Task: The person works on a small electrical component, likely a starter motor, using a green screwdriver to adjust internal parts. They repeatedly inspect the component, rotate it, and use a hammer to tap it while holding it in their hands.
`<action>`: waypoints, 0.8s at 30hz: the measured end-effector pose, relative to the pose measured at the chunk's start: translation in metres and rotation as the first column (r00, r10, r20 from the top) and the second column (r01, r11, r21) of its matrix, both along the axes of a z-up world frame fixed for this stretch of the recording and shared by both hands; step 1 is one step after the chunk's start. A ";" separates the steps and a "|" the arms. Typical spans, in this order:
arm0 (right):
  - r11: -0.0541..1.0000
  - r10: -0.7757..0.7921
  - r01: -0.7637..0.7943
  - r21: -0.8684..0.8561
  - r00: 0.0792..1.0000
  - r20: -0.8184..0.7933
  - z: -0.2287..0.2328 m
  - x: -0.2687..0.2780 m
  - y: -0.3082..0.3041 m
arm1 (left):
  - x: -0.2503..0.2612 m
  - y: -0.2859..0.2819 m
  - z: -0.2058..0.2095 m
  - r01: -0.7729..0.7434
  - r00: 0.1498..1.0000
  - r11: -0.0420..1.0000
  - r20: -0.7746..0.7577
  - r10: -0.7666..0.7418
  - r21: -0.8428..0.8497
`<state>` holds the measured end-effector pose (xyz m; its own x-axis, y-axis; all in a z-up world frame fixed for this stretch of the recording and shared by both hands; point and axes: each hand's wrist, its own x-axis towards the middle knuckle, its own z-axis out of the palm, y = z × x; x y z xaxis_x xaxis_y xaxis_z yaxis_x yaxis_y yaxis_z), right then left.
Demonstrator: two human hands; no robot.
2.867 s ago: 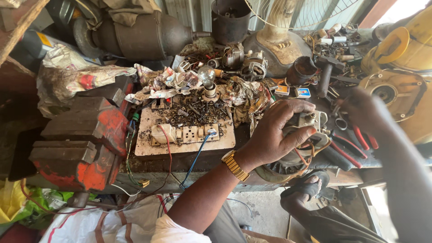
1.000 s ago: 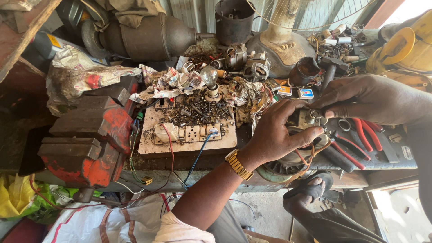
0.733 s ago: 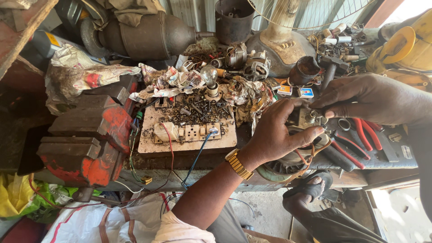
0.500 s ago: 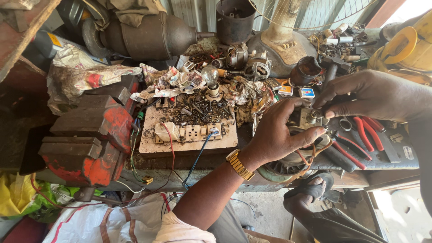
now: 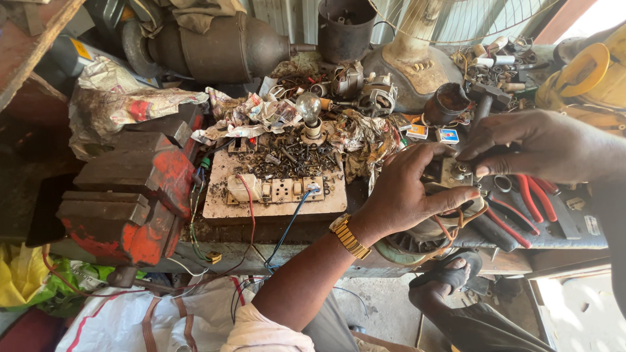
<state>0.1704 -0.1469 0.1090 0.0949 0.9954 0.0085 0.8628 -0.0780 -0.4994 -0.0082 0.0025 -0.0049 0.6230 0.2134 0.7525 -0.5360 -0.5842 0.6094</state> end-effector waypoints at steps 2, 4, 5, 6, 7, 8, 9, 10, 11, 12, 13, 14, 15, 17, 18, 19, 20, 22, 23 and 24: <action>0.992 -0.124 0.123 0.012 0.989 0.076 -0.006 -0.004 -0.012 | 0.001 0.000 -0.001 -0.036 0.999 0.999 0.014 0.035 0.032; 0.973 -0.229 0.226 0.036 0.950 0.211 -0.016 -0.009 -0.026 | 0.001 0.001 -0.002 -0.051 0.999 0.998 0.013 0.050 0.046; 0.963 -0.268 0.266 0.052 0.913 0.307 -0.020 -0.011 -0.032 | 0.001 0.001 -0.003 -0.050 0.999 0.998 0.006 0.049 0.043; 0.950 -0.305 0.303 0.072 0.864 0.399 -0.024 -0.014 -0.039 | 0.000 0.001 -0.003 -0.048 0.999 0.998 -0.002 0.048 0.039; 0.944 -0.330 0.306 0.126 0.842 0.426 -0.029 -0.018 -0.044 | 0.000 0.001 -0.003 -0.056 0.998 0.998 -0.004 0.056 0.041; 0.935 -0.354 0.305 0.180 0.819 0.451 -0.034 -0.023 -0.048 | 0.000 0.000 -0.002 -0.064 0.998 0.997 -0.006 0.064 0.042; 0.924 -0.381 0.304 0.233 0.794 0.474 -0.038 -0.028 -0.053 | 0.001 -0.001 -0.002 -0.069 0.998 0.997 -0.010 0.069 0.044; 0.922 -0.379 0.273 0.276 0.787 0.487 -0.039 -0.031 -0.058 | 0.000 -0.002 -0.001 -0.064 0.998 0.997 -0.017 0.065 0.036; 0.916 -0.379 0.241 0.319 0.779 0.499 -0.042 -0.033 -0.062 | 0.000 -0.001 -0.001 -0.058 0.998 0.998 -0.025 0.059 0.031; 0.909 -0.381 0.209 0.362 0.771 0.510 -0.044 -0.035 -0.066 | -0.001 -0.002 -0.002 -0.052 0.998 0.998 -0.033 0.053 0.025; 0.901 -0.394 0.206 0.381 0.756 0.523 -0.046 -0.036 -0.067 | -0.001 -0.003 -0.002 -0.076 0.996 0.996 -0.039 0.078 0.045; 0.894 -0.406 0.201 0.400 0.740 0.536 -0.049 -0.038 -0.067 | -0.001 -0.004 -0.002 -0.100 0.994 0.993 -0.044 0.103 0.065; 0.887 -0.417 0.193 0.420 0.726 0.547 -0.050 -0.039 -0.067 | -0.001 -0.004 -0.002 -0.127 0.990 0.988 -0.048 0.131 0.086; 0.862 -0.466 0.240 0.447 0.725 0.508 -0.052 -0.044 -0.066 | -0.002 -0.005 -0.002 -0.210 0.977 0.962 -0.008 0.214 0.174; 0.848 -0.488 0.263 0.460 0.724 0.488 -0.052 -0.047 -0.065 | -0.003 -0.005 -0.001 -0.252 0.967 0.943 0.015 0.254 0.216; 0.848 -0.493 0.273 0.453 0.720 0.489 -0.052 -0.049 -0.065 | -0.003 -0.006 0.000 -0.263 0.962 0.936 -0.007 0.273 0.234; 0.848 -0.497 0.284 0.447 0.716 0.489 -0.052 -0.051 -0.064 | -0.004 -0.007 0.001 -0.275 0.956 0.928 -0.029 0.291 0.251; 0.844 -0.513 0.309 0.439 0.705 0.490 -0.050 -0.056 -0.064 | -0.006 -0.006 0.003 -0.306 0.941 0.900 -0.045 0.335 0.311; 0.840 -0.524 0.326 0.434 0.697 0.490 -0.049 -0.058 -0.065 | -0.007 -0.006 0.005 -0.323 0.933 0.879 -0.039 0.359 0.351; 0.835 -0.535 0.343 0.430 0.688 0.490 -0.049 -0.062 -0.065 | -0.008 -0.006 0.006 -0.340 0.924 0.856 -0.033 0.382 0.389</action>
<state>0.1088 -0.2121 0.0605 0.4014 0.7797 0.4806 0.8864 -0.4628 0.0106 -0.0157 -0.0031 0.0008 0.6358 0.1584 0.7554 -0.1885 -0.9172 0.3510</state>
